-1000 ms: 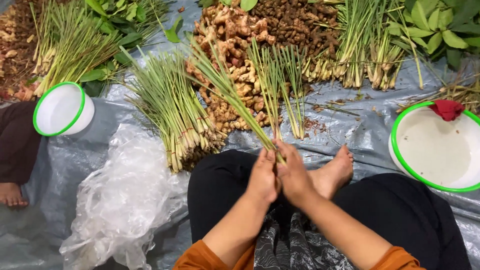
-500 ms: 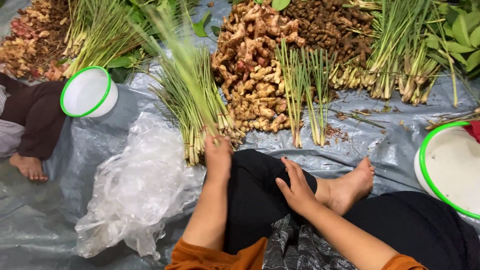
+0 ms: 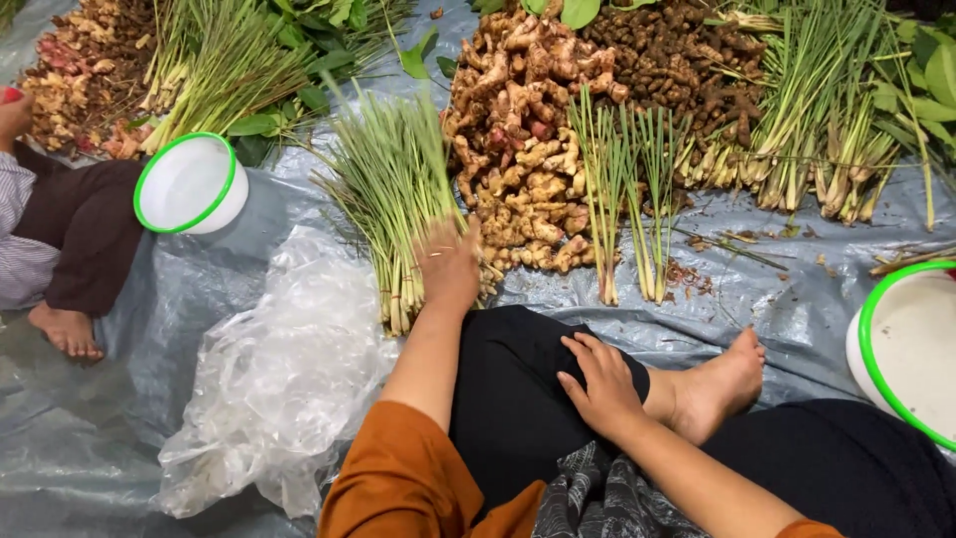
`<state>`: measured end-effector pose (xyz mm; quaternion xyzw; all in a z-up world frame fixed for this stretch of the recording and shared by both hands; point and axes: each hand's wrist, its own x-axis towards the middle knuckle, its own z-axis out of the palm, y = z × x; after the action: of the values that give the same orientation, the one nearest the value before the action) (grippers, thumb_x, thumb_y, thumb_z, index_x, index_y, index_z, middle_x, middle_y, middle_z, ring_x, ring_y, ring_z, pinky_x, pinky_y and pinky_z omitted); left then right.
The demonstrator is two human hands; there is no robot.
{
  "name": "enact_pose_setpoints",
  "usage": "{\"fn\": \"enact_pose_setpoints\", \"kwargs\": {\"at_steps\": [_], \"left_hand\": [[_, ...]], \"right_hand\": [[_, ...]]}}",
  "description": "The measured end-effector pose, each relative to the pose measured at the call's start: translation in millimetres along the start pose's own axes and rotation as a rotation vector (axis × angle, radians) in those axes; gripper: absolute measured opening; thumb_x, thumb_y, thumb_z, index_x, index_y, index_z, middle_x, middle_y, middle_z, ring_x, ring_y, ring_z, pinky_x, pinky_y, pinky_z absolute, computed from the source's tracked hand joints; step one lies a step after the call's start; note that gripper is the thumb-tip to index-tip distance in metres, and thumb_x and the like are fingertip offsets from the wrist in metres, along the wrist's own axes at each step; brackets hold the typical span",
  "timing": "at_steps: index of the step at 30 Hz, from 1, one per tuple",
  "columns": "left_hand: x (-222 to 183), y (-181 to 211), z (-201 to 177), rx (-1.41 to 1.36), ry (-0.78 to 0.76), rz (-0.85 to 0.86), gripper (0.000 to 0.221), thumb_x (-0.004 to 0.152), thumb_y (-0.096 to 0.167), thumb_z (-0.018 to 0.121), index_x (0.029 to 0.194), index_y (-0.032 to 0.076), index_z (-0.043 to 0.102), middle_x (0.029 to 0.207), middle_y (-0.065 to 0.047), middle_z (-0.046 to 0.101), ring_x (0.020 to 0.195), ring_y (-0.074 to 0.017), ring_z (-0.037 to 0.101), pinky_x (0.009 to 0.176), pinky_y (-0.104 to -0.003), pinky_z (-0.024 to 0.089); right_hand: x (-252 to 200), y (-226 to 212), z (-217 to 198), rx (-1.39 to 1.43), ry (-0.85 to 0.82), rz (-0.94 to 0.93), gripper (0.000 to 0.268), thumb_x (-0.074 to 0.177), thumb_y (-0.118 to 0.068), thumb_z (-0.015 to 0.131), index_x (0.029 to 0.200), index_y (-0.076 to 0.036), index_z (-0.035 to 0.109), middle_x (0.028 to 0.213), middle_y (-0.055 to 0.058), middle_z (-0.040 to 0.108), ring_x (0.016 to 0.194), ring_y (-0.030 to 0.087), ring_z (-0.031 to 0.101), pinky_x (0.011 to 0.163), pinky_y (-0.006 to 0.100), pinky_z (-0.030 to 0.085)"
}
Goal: Cleaning and sorting lemongrass stalks by peeling off the outer layers and organizing them into piles on a plastic tarp.
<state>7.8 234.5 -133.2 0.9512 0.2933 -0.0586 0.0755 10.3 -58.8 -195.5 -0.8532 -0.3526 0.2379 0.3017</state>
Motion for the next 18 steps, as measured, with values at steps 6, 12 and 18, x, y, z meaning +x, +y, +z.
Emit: {"fn": "enact_pose_setpoints", "kwargs": {"at_steps": [6, 12, 18], "left_hand": [[41.9, -16.0, 83.4, 0.290, -0.207, -0.117, 0.055, 0.113, 0.032, 0.035, 0.165, 0.016, 0.025, 0.174, -0.004, -0.008, 0.158, -0.0296, -0.013, 0.118, -0.065, -0.021], [57.4, -40.0, 129.5, 0.029, 0.234, 0.030, 0.053, 0.096, 0.008, 0.045, 0.146, -0.007, 0.045, 0.168, -0.020, 0.018, 0.154, -0.0422, 0.018, 0.123, -0.058, 0.014], [62.6, -36.2, 126.6, -0.061, 0.323, -0.102, 0.062, 0.089, 0.001, 0.045, 0.151, -0.008, 0.039, 0.168, -0.028, 0.010, 0.153, -0.0522, 0.007, 0.122, -0.059, 0.009]], "right_hand": [[7.6, 8.1, -0.3, -0.018, -0.013, 0.002, 0.055, 0.104, -0.045, 0.051, 0.155, -0.028, 0.042, 0.152, 0.008, 0.044, 0.143, 0.035, 0.039, 0.116, 0.059, 0.031], [13.4, 32.6, 21.8, -0.091, 0.131, -0.105, 0.058, 0.094, -0.044, 0.059, 0.147, -0.022, 0.049, 0.151, 0.004, 0.047, 0.139, 0.027, 0.042, 0.112, 0.046, 0.034], [16.7, 33.5, 16.7, -0.076, 0.093, -0.096, 0.059, 0.094, -0.046, 0.061, 0.147, -0.023, 0.048, 0.151, 0.003, 0.046, 0.138, 0.026, 0.042, 0.111, 0.046, 0.034]]}}
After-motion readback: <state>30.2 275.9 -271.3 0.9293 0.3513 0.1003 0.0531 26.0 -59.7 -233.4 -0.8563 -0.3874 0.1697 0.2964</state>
